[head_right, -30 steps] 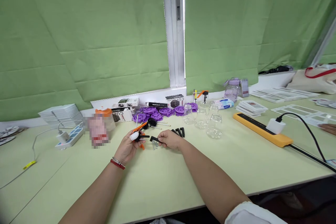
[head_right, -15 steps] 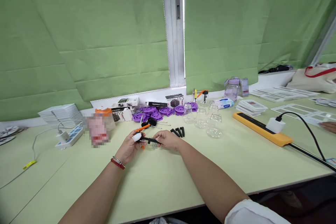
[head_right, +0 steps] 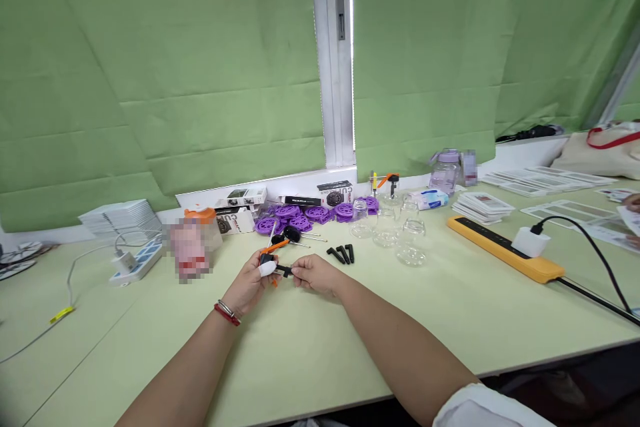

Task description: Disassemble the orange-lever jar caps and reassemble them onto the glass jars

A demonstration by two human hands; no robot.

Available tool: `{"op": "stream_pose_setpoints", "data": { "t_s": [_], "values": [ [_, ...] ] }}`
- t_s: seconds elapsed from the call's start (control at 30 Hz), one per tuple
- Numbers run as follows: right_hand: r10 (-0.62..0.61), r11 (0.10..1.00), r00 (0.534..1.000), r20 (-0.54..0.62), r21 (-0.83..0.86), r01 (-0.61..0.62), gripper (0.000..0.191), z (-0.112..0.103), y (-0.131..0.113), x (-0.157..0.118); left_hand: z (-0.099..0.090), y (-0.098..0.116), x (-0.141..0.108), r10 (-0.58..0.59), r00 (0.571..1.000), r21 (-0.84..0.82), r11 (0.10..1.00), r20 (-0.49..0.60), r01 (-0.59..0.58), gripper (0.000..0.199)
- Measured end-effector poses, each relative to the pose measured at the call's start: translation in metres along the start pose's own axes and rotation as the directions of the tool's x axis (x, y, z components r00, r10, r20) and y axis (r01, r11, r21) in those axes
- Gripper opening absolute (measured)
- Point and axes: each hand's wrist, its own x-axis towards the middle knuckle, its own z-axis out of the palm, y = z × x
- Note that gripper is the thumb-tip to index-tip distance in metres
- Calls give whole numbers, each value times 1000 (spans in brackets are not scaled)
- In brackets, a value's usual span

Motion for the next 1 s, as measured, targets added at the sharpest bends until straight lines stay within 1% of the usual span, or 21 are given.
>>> {"op": "stream_pose_setpoints", "data": {
  "t_s": [0.17, 0.27, 0.37, 0.53, 0.73, 0.9, 1.0],
  "values": [
    [15, 1000, 998, -62, 17, -14, 29, 6, 0, 1, 1, 0, -1, 19, 1000, -28, 999, 15, -19, 35],
    [13, 1000, 995, -95, 5, -13, 26, 7, 1, 1, 3, -1, -2, 10, 1000, -25, 1000, 9, -10, 36],
    [8, 1000, 994, -106, -10, -9, 24, 8, 4, 2, 4, -1, -2, 12, 1000, -27, 1000, -2, -12, 38],
    [21, 999, 994, -103, 44, -17, 23, 11, 2, 1, 2, -2, 0, 6, 1000, -13, 1000, -19, -7, 37],
    [9, 999, 999, -48, 48, -6, 29, 13, -2, -2, -4, -5, 1, 24, 999, 148, 989, -24, -20, 49],
    [15, 999, 999, -44, 47, -13, 31, 13, -1, -2, -6, -5, 2, 32, 999, 201, 979, 5, -33, 43],
    [15, 999, 998, -54, 42, -13, 30, 13, 0, -1, -9, -7, 2, 33, 999, 219, 975, 16, -36, 43]
  ]
}}
